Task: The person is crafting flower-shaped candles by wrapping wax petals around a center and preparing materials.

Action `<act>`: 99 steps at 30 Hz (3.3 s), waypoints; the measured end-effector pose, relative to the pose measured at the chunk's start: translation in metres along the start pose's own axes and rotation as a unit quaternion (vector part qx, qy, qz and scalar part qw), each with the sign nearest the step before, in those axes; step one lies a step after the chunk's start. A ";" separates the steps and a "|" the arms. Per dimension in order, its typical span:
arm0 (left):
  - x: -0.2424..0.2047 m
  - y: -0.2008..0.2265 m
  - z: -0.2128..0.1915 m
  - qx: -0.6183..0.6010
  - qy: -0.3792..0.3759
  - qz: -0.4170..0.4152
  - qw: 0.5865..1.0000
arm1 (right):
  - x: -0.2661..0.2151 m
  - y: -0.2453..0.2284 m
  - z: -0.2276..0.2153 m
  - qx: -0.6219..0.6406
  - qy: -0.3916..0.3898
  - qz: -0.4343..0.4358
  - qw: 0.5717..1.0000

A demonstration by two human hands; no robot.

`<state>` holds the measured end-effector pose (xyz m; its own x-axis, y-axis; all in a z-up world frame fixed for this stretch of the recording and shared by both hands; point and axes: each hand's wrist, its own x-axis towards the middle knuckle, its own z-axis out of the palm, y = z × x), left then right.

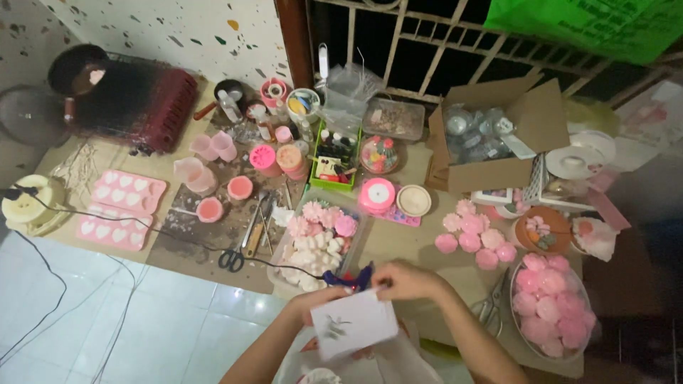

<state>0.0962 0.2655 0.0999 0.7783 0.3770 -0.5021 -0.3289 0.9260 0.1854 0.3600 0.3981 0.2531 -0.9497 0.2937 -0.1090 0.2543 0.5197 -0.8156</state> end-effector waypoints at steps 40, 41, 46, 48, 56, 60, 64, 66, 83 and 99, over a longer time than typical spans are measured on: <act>0.039 0.048 0.276 0.104 0.055 0.354 0.928 | -0.119 -0.088 0.002 0.138 0.649 0.256 0.703; 0.039 0.047 0.275 0.072 0.062 0.345 0.934 | -0.120 -0.088 0.003 0.125 0.653 0.264 0.699; 0.049 0.043 0.270 0.051 0.090 0.354 0.929 | -0.107 -0.123 -0.001 -0.074 0.710 0.247 0.655; 0.048 0.042 0.279 0.041 0.103 0.377 0.920 | -0.104 -0.128 0.002 -0.150 0.706 0.225 0.655; 0.061 0.036 0.273 0.063 0.078 0.415 0.904 | -0.094 -0.143 0.001 -0.150 0.712 0.211 0.653; 0.061 0.036 0.278 0.050 0.085 0.404 0.909 | -0.095 -0.143 0.002 -0.165 0.710 0.213 0.651; 0.058 0.035 0.283 0.077 0.056 0.414 0.905 | -0.094 -0.148 0.000 -0.227 0.711 0.216 0.629; 0.057 0.037 0.287 0.061 0.068 0.394 0.915 | -0.094 -0.146 0.002 -0.169 0.739 0.235 0.608; 0.049 0.051 0.283 0.133 0.104 0.423 0.890 | -0.125 -0.142 -0.026 -0.103 0.652 0.237 0.712; 0.056 0.049 0.275 0.113 0.084 0.434 0.890 | -0.164 -0.087 -0.021 -0.099 0.838 0.196 0.500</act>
<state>0.2708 0.3382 0.3132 0.1854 0.9616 -0.2023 -0.6367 0.2744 0.7206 0.4977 0.3216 0.3543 0.6239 0.5779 0.5261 0.5318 0.1793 -0.8277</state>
